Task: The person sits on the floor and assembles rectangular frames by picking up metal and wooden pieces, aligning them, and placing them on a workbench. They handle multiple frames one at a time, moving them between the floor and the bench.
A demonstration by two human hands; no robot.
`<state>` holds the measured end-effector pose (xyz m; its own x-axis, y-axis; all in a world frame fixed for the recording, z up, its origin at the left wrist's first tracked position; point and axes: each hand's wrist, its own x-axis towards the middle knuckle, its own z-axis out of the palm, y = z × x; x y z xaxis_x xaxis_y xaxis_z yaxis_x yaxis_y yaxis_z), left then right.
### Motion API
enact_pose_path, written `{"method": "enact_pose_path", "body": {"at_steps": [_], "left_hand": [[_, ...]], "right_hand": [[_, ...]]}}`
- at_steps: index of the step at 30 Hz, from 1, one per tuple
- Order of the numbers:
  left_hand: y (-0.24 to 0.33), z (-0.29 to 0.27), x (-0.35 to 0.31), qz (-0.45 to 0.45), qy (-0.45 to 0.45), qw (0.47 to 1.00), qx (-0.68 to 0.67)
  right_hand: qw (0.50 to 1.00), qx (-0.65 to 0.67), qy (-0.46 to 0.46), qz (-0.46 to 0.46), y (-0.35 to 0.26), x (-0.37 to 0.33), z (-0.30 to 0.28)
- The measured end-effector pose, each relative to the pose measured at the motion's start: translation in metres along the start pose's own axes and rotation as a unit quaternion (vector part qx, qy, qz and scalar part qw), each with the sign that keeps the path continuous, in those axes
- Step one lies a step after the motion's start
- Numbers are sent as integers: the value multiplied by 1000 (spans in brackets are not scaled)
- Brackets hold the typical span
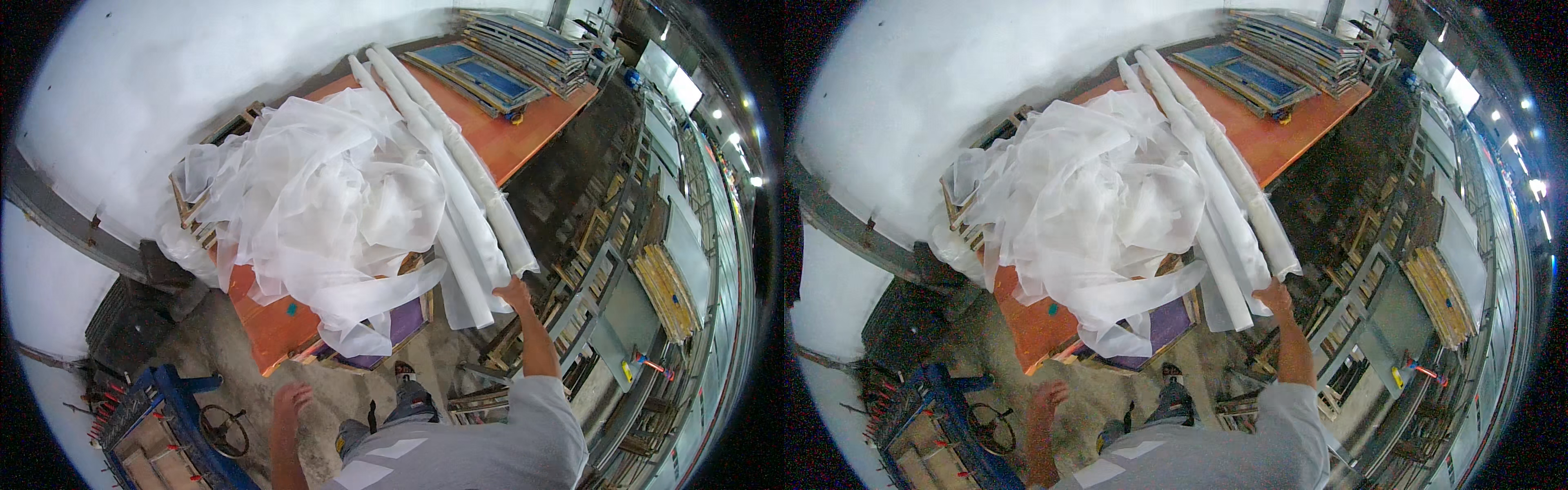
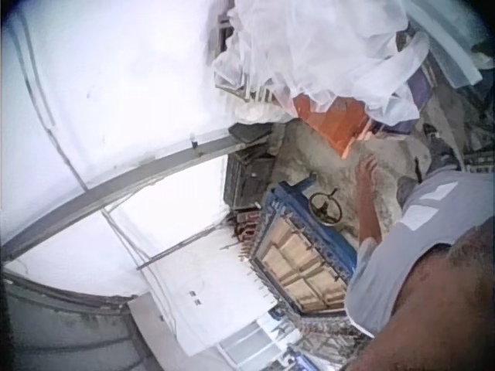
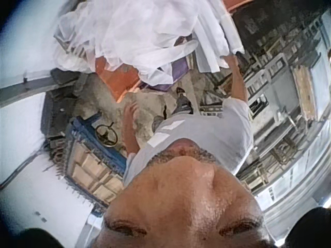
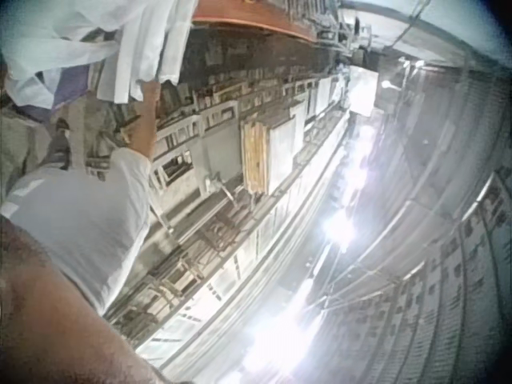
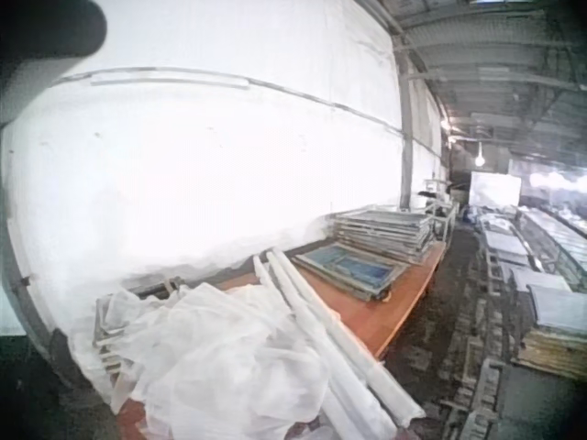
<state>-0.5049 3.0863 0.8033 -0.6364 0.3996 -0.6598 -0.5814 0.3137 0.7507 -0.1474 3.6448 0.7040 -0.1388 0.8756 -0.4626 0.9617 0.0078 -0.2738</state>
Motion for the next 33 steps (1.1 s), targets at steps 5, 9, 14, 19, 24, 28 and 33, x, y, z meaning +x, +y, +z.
{"method": "enact_pose_path", "body": {"at_steps": [5, 9, 14, 19, 24, 28, 33], "left_hand": [[61, 162, 63, 70, -230, 970, 31], [92, 292, 101, 70, -411, 908, -43], [128, 438, 145, -44, -409, 902, -127], [88, 492, 187, -92, -316, 935, -133], [86, 456, 117, -64, -385, 906, -160], [98, 402, 87, -43, -406, 895, -178], [191, 272, -6, 108, -380, 890, -227]], "right_hand": [[955, 284, -58, -58, -45, -123, -108], [926, 357, -117, -22, -19, -254, -154], [981, 165, -77, 60, 87, -387, -116], [992, 121, -17, 27, 90, -467, -27], [982, 169, -8, 85, 105, -454, 74], [989, 122, -50, -62, 63, -389, 112], [960, 75, -139, -234, -3, -352, 174]]}}
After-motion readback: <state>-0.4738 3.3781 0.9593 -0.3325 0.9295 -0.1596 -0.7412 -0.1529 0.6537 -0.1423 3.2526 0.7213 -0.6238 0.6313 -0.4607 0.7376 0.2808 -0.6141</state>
